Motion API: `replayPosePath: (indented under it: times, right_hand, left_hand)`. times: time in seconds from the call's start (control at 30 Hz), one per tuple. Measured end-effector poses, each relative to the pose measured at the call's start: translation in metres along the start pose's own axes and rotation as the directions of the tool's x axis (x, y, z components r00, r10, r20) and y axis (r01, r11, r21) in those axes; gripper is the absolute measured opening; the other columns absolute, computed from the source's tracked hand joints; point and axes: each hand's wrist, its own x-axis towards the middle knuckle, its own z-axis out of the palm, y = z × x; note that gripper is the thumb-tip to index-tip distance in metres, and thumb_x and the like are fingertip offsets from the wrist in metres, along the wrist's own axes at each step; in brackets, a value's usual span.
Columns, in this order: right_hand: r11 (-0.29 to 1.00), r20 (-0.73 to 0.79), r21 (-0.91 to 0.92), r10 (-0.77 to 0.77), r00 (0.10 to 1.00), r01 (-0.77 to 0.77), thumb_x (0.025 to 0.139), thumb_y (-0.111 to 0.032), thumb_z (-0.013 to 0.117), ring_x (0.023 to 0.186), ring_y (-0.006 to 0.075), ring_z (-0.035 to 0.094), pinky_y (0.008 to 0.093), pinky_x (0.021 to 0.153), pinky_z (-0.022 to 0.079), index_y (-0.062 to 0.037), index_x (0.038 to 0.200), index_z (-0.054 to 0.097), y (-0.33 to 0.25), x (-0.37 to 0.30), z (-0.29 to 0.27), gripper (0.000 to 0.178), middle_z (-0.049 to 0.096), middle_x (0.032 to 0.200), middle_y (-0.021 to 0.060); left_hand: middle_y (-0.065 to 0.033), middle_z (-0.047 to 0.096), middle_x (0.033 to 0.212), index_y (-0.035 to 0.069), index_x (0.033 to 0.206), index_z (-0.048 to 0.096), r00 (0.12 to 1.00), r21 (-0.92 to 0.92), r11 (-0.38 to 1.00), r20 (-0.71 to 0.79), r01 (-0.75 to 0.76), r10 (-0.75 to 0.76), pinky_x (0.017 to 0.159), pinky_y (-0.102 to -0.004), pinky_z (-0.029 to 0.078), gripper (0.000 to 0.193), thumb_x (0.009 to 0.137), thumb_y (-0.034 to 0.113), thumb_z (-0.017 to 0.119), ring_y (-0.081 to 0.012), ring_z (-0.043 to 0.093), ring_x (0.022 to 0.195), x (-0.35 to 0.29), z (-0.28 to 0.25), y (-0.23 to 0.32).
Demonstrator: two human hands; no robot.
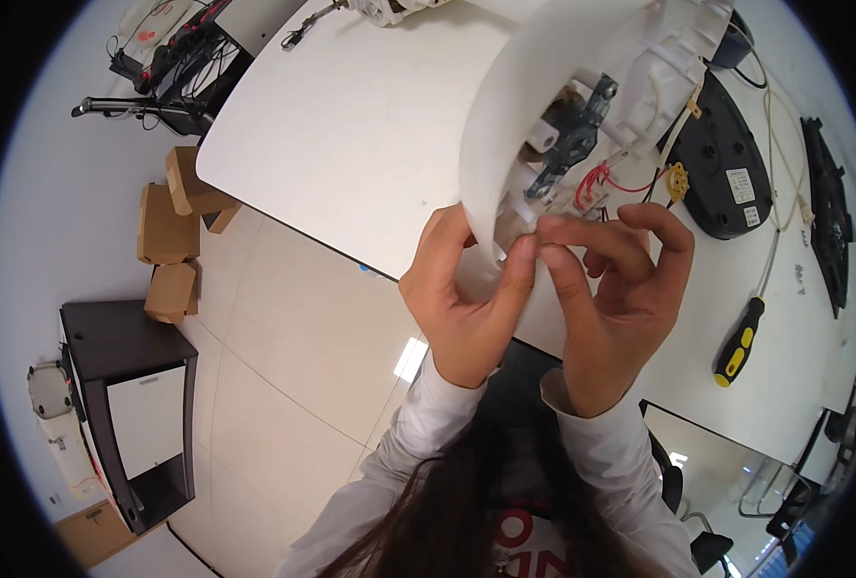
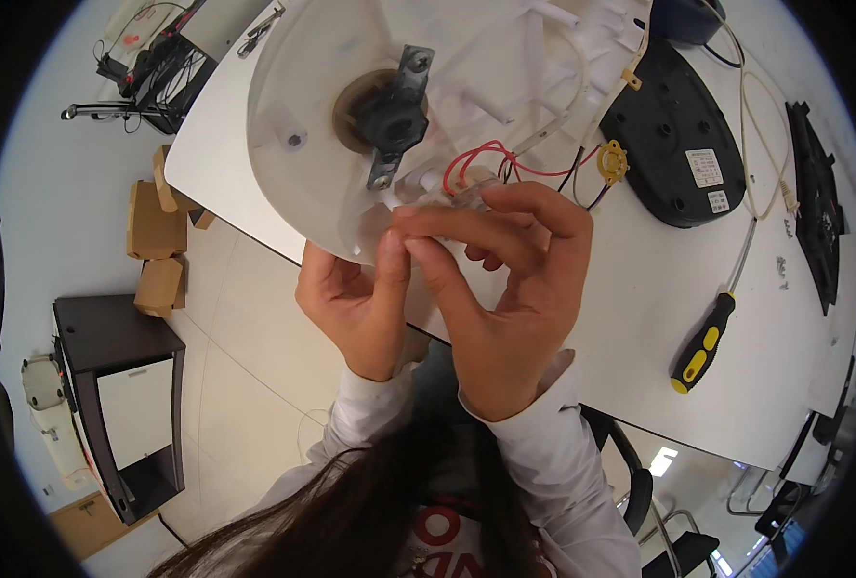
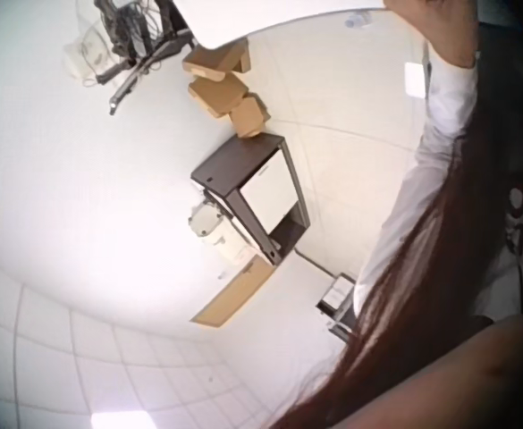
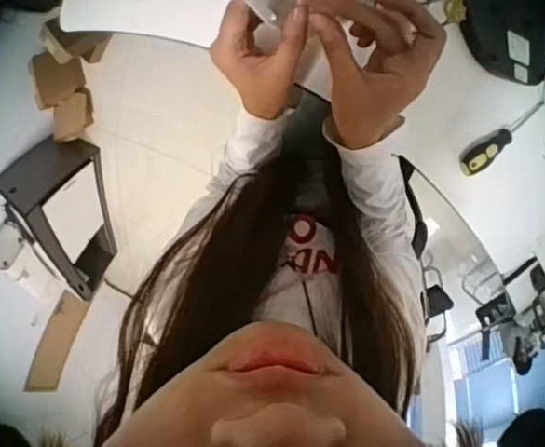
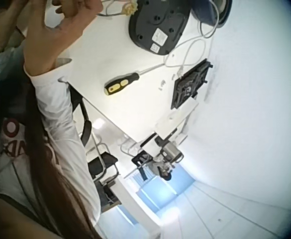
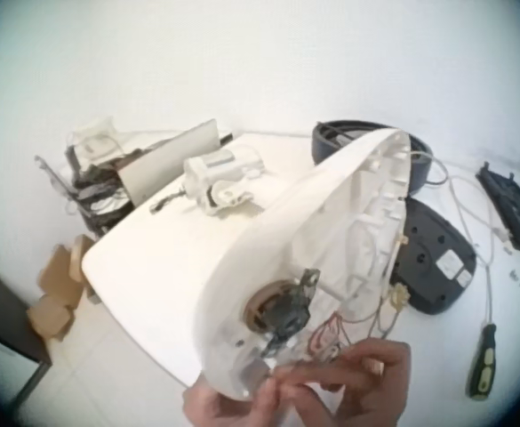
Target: The person assembles an electronic device by connecting wires to a white plastic housing, securing components with a screwdriver, and attaching a black base plate. The person handles screws, wires, and a screwdriver throughout the process.
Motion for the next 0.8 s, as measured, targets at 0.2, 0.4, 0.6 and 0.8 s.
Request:
replayPosePath:
  times: [0.2, 0.4, 0.6, 0.8]
  right_hand:
    - [0.995, -0.023, 0.088, 0.053, 0.998, -0.051, 0.078, 0.0, 0.072, 0.081, 0.0087, 0.055, 0.0231, 0.068, 0.037, -0.0069, 0.108, 0.038, -0.0007, -0.001, 0.0021, 0.046, 0.071, 0.09, 0.0059]
    - [0.996, -0.023, 0.071, 0.053, 0.998, -0.051, 0.078, 0.0, 0.072, 0.082, 0.0096, 0.056, 0.0228, 0.07, 0.037, -0.0081, 0.105, 0.037, 0.0006, -0.0022, 0.0029, 0.045, 0.071, 0.089, 0.0072]
    - [0.994, -0.044, 0.097, 0.05, 0.998, -0.045, 0.078, 0.0, 0.072, 0.082, 0.0095, 0.056, 0.0227, 0.071, 0.037, -0.0089, 0.104, 0.036, -0.0003, -0.002, 0.0058, 0.045, 0.071, 0.088, 0.0082]
    - [0.993, -0.031, 0.1, 0.064, 0.997, -0.061, 0.078, 0.0, 0.072, 0.084, 0.0096, 0.056, 0.0229, 0.071, 0.038, -0.009, 0.103, 0.035, 0.0013, -0.0014, 0.0045, 0.045, 0.071, 0.089, 0.0075]
  left_hand:
    - [-0.0089, 0.064, 0.086, -0.001, 0.105, 0.062, 1.0, -0.011, 1.0, 0.003, -0.011, 0.011, 0.067, -0.0258, 0.047, 0.034, 0.073, 0.004, 0.074, -0.0162, 0.058, 0.073, 0.0013, 0.0001, -0.0002]
    - [-0.0091, 0.064, 0.085, -0.001, 0.106, 0.061, 0.999, 0.002, 0.999, 0.012, -0.043, 0.043, 0.066, -0.0258, 0.047, 0.035, 0.073, 0.004, 0.074, -0.0166, 0.058, 0.073, 0.0015, -0.0011, -0.0038]
    - [-0.0089, 0.063, 0.084, -0.001, 0.106, 0.061, 0.998, -0.001, 0.999, 0.018, -0.053, 0.053, 0.066, -0.0256, 0.047, 0.036, 0.073, 0.004, 0.074, -0.0163, 0.058, 0.072, 0.0033, -0.0007, -0.0021]
    - [-0.0086, 0.063, 0.084, -0.001, 0.106, 0.061, 0.998, 0.006, 0.998, 0.0, -0.061, 0.061, 0.065, -0.0254, 0.047, 0.036, 0.073, 0.004, 0.074, -0.0158, 0.057, 0.072, 0.0032, 0.0003, -0.0028]
